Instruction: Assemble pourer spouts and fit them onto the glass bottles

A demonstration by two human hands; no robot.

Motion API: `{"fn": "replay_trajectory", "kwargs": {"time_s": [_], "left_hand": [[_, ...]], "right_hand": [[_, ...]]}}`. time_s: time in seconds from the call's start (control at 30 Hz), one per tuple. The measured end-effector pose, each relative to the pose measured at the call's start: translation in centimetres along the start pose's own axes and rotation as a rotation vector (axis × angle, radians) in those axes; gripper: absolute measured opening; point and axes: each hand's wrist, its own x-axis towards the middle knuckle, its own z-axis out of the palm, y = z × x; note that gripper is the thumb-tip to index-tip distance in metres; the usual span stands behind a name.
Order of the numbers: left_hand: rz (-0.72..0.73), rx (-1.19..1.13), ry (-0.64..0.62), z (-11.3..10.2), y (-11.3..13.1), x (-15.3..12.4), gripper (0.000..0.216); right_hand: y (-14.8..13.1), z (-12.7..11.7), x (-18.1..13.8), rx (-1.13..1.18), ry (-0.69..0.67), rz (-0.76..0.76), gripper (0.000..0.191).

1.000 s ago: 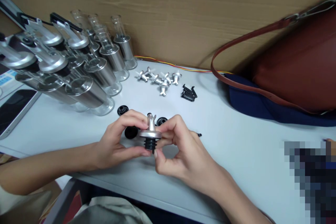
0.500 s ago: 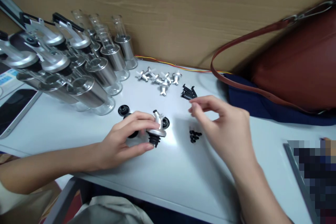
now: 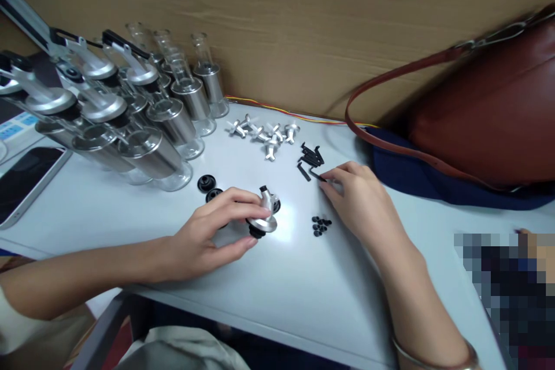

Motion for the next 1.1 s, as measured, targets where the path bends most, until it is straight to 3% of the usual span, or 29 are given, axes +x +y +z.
{"fn": "replay_trajectory", "kwargs": {"time_s": [0.13, 0.27, 0.33, 0.4, 0.5, 0.57, 0.7, 0.93, 1.1], "left_hand": [[-0.015, -0.037, -0.009, 0.1, -0.1, -0.1, 0.034], [0.004, 0.000, -0.019, -0.1, 0.1, 0.0, 0.032], [0.020, 0.048, -0.030, -0.3, 0.2, 0.1, 0.032], [0.041, 0.083, -0.036, -0.3, 0.2, 0.1, 0.034], [0.040, 0.076, -0.029, -0.2, 0.1, 0.1, 0.034], [0.027, 0.067, -0.028, -0.2, 0.0, 0.1, 0.032], [0.009, 0.075, -0.038, -0.2, -0.2, 0.0, 0.029], [0.023, 0.105, -0.035, -0.5, -0.6, 0.2, 0.019], [0.074, 0.147, -0.031, -0.5, -0.8, 0.1, 0.022]], "right_hand": [[-0.4, -0.6, 0.0, 0.057, -0.054, 0.128, 0.012], [-1.9, -1.9, 0.1, 0.226, 0.033, 0.293, 0.008], [-2.9, -2.7, 0.2, 0.559, 0.051, 0.352, 0.009], [-3.9, -3.3, 0.2, 0.992, -0.014, 0.334, 0.015], [-5.2, -3.5, -0.1, 1.329, -0.127, 0.309, 0.016], [-5.8, -3.3, -0.3, 1.367, -0.155, 0.319, 0.019], [-6.3, -2.9, -0.7, 1.328, -0.085, 0.313, 0.024], [-7.5, -3.6, -1.5, 1.225, -0.039, 0.182, 0.015], [-8.2, -3.7, -2.0, 1.312, -0.012, 0.200, 0.014]]}}
